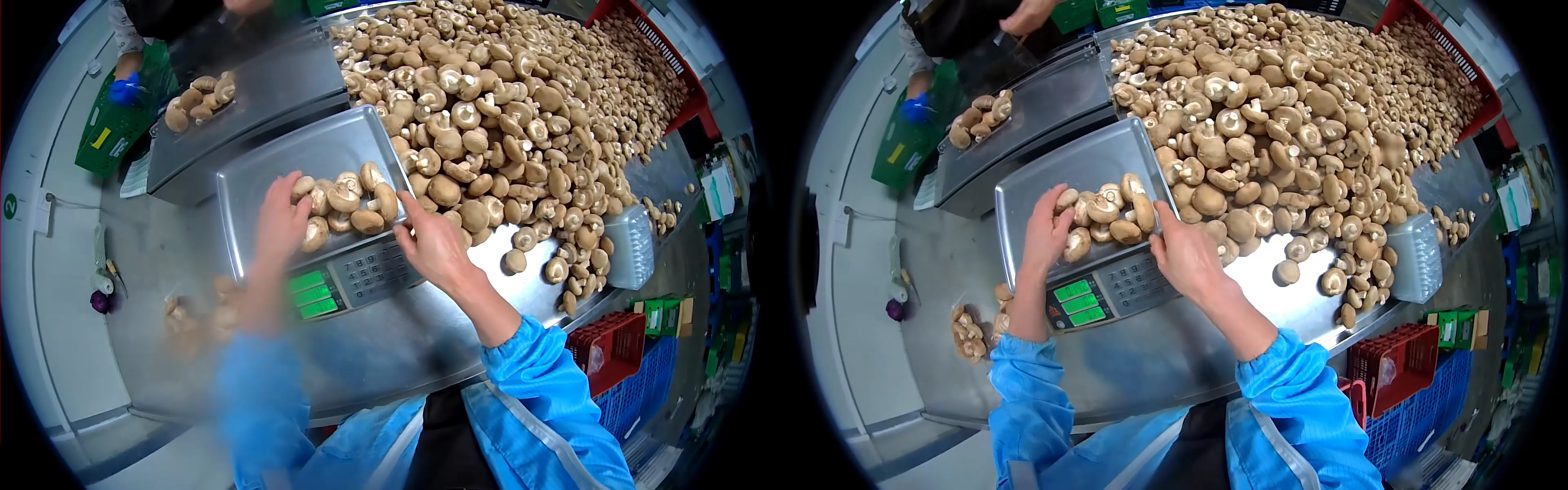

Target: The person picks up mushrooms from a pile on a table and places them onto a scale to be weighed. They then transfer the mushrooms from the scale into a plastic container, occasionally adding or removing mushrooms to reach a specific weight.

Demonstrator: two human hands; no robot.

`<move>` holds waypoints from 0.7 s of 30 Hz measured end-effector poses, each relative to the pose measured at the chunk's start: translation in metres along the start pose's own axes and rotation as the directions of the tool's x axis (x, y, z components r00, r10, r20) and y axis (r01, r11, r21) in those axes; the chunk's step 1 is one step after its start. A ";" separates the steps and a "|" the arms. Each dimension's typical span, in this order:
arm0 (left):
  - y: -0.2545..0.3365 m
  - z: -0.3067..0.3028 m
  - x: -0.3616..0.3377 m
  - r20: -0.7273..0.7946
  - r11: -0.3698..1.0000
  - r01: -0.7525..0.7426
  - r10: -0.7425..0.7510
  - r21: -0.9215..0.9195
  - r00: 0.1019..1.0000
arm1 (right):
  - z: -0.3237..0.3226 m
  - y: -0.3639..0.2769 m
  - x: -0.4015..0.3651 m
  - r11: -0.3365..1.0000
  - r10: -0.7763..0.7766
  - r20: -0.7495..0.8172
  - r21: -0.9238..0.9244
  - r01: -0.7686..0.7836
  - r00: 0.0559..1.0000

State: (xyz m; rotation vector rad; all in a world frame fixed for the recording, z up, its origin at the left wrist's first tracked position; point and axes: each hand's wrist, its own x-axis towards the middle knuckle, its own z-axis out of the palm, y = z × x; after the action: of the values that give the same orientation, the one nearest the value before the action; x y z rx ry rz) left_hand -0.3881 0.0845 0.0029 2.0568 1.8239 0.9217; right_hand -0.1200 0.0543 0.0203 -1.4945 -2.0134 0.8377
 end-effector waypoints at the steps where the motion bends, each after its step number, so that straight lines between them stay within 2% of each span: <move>1: -0.002 0.002 -0.004 0.019 0.999 0.038 -0.037 -0.025 0.999 | -0.002 0.003 0.000 1.000 0.004 -0.017 0.004 -0.004 1.000; 2: -0.005 0.003 -0.007 0.041 0.996 0.078 -0.076 -0.046 0.996 | -0.003 0.006 0.000 1.000 0.009 -0.032 0.011 -0.009 0.999; 3: -0.008 0.001 -0.008 0.035 0.998 0.057 -0.055 -0.033 0.998 | -0.004 0.008 0.000 1.000 0.013 -0.045 0.017 -0.013 0.999; 6: -0.005 -0.007 -0.012 0.024 0.917 0.210 -0.214 -0.341 0.976 | -0.003 0.002 0.003 0.997 -0.023 -0.161 0.075 0.036 0.987; 7: 0.004 -0.011 -0.012 -0.003 0.973 0.109 -0.112 -0.206 0.994 | -0.005 -0.003 0.005 0.994 -0.063 -0.130 0.083 0.074 0.990; 10: 0.013 -0.010 -0.014 0.105 0.992 -0.105 0.112 -0.066 0.988 | 0.018 -0.002 0.012 0.982 -0.188 -0.175 -0.042 0.184 0.966; 11: 0.009 -0.002 -0.016 0.116 0.987 -0.157 0.158 -0.014 0.981 | 0.026 -0.005 0.015 0.986 -0.167 -0.128 0.005 0.169 0.978; 12: 0.008 0.005 -0.017 0.094 0.986 -0.163 0.165 -0.031 0.982 | 0.030 -0.012 0.018 0.978 -0.149 -0.061 0.138 0.157 0.987; 14: 0.009 0.015 -0.021 0.050 0.984 -0.169 0.173 -0.062 0.984 | 0.054 -0.014 0.019 0.962 -0.274 -0.150 -0.024 0.273 0.950; 20: 0.006 0.013 -0.022 0.031 0.976 -0.128 0.136 -0.176 0.990 | 0.049 -0.007 0.021 0.960 -0.258 -0.162 0.070 0.272 0.953; 21: 0.007 0.010 -0.021 0.006 0.971 -0.125 0.129 -0.202 0.992 | 0.041 -0.004 0.019 0.953 -0.207 -0.161 0.191 0.236 0.965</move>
State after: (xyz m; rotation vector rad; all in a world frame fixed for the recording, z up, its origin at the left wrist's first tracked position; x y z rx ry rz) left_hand -0.3763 0.0655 -0.0071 2.0661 1.5330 1.0683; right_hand -0.1565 0.0639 -0.0041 -1.1524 -1.8840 0.7997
